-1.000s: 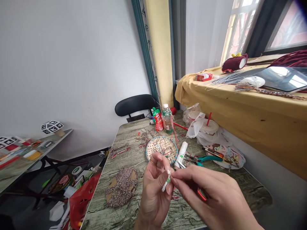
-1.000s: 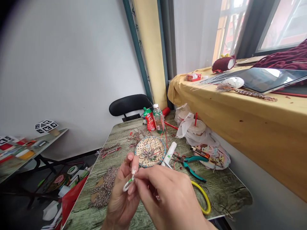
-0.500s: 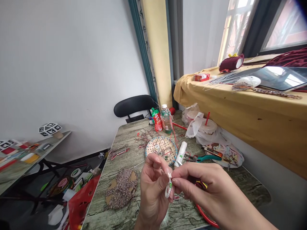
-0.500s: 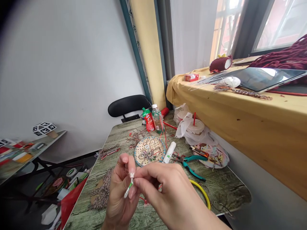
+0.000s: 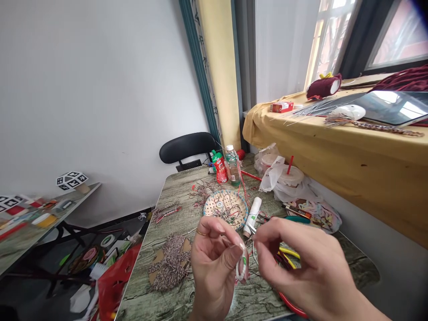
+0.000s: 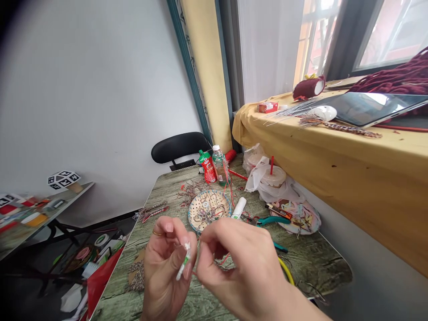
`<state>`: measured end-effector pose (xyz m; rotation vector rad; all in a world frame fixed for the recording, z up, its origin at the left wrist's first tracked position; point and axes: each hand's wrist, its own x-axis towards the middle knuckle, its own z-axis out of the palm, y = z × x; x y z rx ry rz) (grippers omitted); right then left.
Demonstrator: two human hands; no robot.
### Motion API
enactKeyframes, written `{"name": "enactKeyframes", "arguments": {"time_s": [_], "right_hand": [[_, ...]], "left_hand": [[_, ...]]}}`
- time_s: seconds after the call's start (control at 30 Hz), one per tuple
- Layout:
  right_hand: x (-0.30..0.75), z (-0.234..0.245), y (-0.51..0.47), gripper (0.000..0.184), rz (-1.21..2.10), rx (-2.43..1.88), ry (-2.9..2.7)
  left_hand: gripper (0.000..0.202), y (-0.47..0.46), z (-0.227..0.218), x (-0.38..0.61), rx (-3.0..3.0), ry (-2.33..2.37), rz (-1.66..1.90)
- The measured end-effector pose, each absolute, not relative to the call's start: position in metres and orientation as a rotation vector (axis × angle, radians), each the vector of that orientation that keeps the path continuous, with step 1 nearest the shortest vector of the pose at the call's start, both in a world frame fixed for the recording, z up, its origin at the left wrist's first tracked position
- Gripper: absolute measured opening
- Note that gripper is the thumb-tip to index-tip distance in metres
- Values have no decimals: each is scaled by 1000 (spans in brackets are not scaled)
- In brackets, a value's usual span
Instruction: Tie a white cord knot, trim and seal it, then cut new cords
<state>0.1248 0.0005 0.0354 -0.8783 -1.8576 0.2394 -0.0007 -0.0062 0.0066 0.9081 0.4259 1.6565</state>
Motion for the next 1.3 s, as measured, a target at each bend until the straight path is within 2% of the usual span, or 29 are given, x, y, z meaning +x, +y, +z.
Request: {"name": "enactKeyframes", "arguments": {"time_s": [0.17, 0.33, 0.5, 0.73, 0.97, 1.07, 1.17, 1.3], "right_hand": [[130, 36, 2, 12, 559, -891, -1861], [128, 35, 3, 10, 690, -868, -1923], [130, 32, 3, 13, 668, -885, -1990], [131, 32, 6, 14, 456, -894, -1902], [136, 37, 12, 12, 1273, -853, -1789], [133, 32, 13, 15, 1445, -803, -1627], [131, 28, 13, 20, 1383, -859, -1564], [131, 25, 10, 24, 1145, -944, -1650]], "left_hand": [[20, -5, 5, 0, 907, 448, 1668], [21, -4, 4, -1, 921, 490, 1693], [21, -4, 5, -2, 1068, 589, 1761], [22, -4, 6, -1, 1089, 603, 1772], [23, -5, 7, -3, 1074, 547, 1743], [23, -6, 8, -2, 1073, 546, 1735], [24, -7, 9, -1, 1075, 602, 1767], [22, -8, 8, 0, 1067, 654, 1794]]}}
